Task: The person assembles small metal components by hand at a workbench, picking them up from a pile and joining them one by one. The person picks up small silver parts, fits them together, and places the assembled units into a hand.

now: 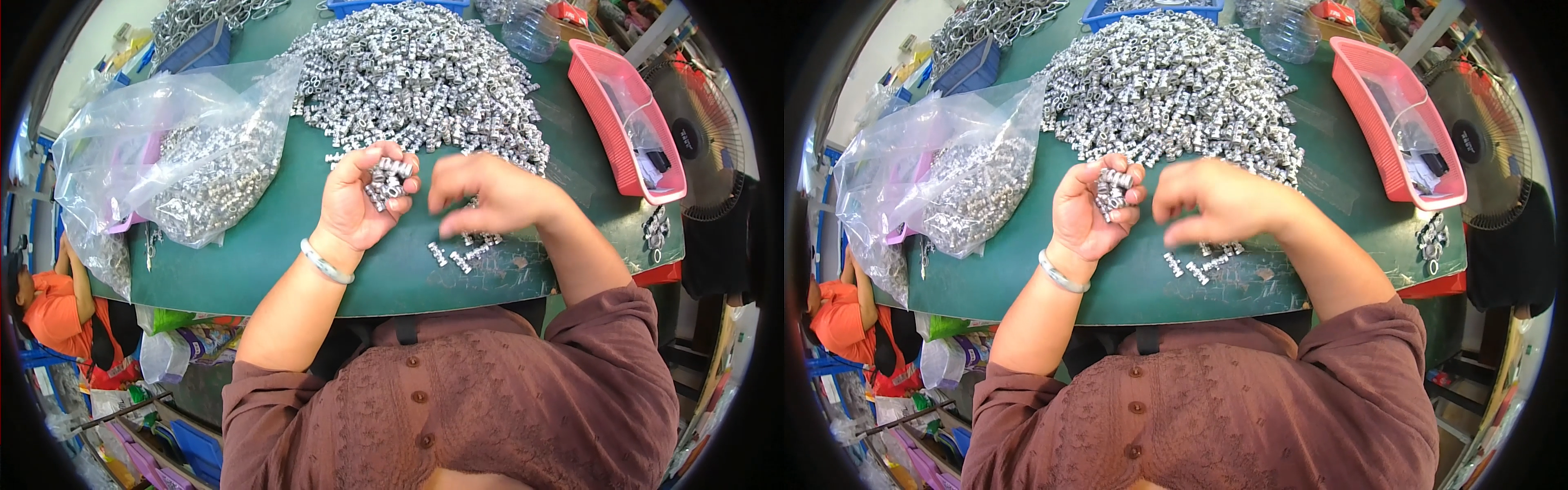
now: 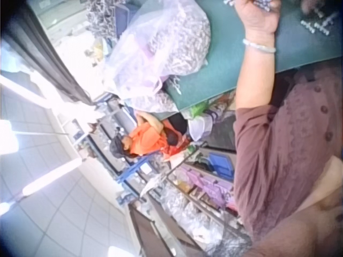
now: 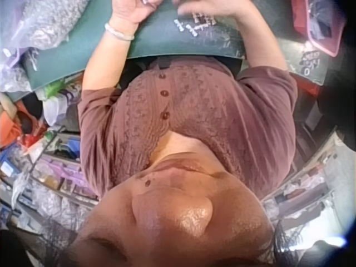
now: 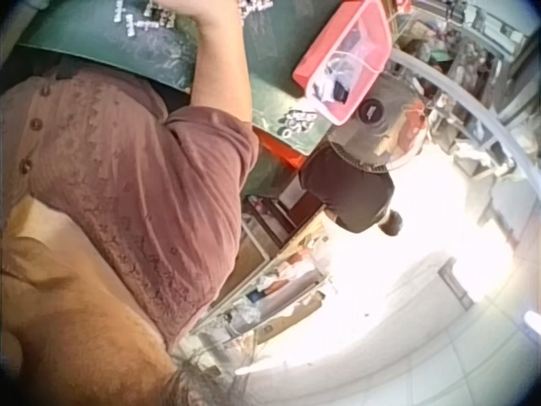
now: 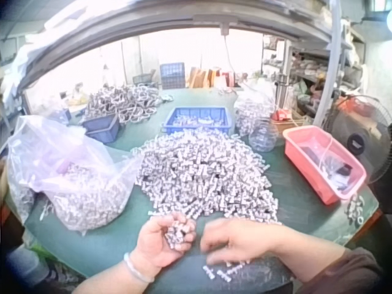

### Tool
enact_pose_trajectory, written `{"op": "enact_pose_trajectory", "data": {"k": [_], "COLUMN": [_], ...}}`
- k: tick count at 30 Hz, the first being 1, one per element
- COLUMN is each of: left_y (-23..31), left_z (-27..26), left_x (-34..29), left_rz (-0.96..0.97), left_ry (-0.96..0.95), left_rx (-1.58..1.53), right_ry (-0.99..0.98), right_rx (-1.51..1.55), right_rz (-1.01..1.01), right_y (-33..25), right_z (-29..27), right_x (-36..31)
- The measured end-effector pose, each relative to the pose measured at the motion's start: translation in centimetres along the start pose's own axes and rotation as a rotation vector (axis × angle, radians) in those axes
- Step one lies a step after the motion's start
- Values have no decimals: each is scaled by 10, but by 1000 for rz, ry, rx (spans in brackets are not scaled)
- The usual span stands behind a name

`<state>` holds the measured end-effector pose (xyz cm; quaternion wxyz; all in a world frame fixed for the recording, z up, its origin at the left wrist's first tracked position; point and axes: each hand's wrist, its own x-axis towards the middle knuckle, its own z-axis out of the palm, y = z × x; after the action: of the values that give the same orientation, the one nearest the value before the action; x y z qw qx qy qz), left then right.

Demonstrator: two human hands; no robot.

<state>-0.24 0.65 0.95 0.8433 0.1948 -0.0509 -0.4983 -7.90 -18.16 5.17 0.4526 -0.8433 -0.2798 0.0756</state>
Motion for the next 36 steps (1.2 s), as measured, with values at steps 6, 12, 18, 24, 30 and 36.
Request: {"op": "enact_pose_trajectory", "data": {"k": [6, 12, 18, 24, 30, 36], "left_y": [0, -4, -3, -10, -17, -19], "left_z": [-1, 1, 2, 13, 14, 16], "left_x": [0, 0, -2, -4, -5, -4], "left_rz": [38, 90, 23, 39, 147, 198], "left_ry": [51, 145, 100, 115, 138, 189], "left_rx": [-27, 124, 264, 479, 677, 744], "right_ry": [-199, -217, 21, 331, 390, 453], "right_rx": [-384, -157, 133, 50, -123, -196], "right_rz": [-103, 11, 62, 70, -3, -71], "right_y": [-1, -2, -5, -5, -7, -3], "right_z": [22, 20, 12, 8, 7, 11], "right_x": [1, 3, 2, 3, 4, 5]}}
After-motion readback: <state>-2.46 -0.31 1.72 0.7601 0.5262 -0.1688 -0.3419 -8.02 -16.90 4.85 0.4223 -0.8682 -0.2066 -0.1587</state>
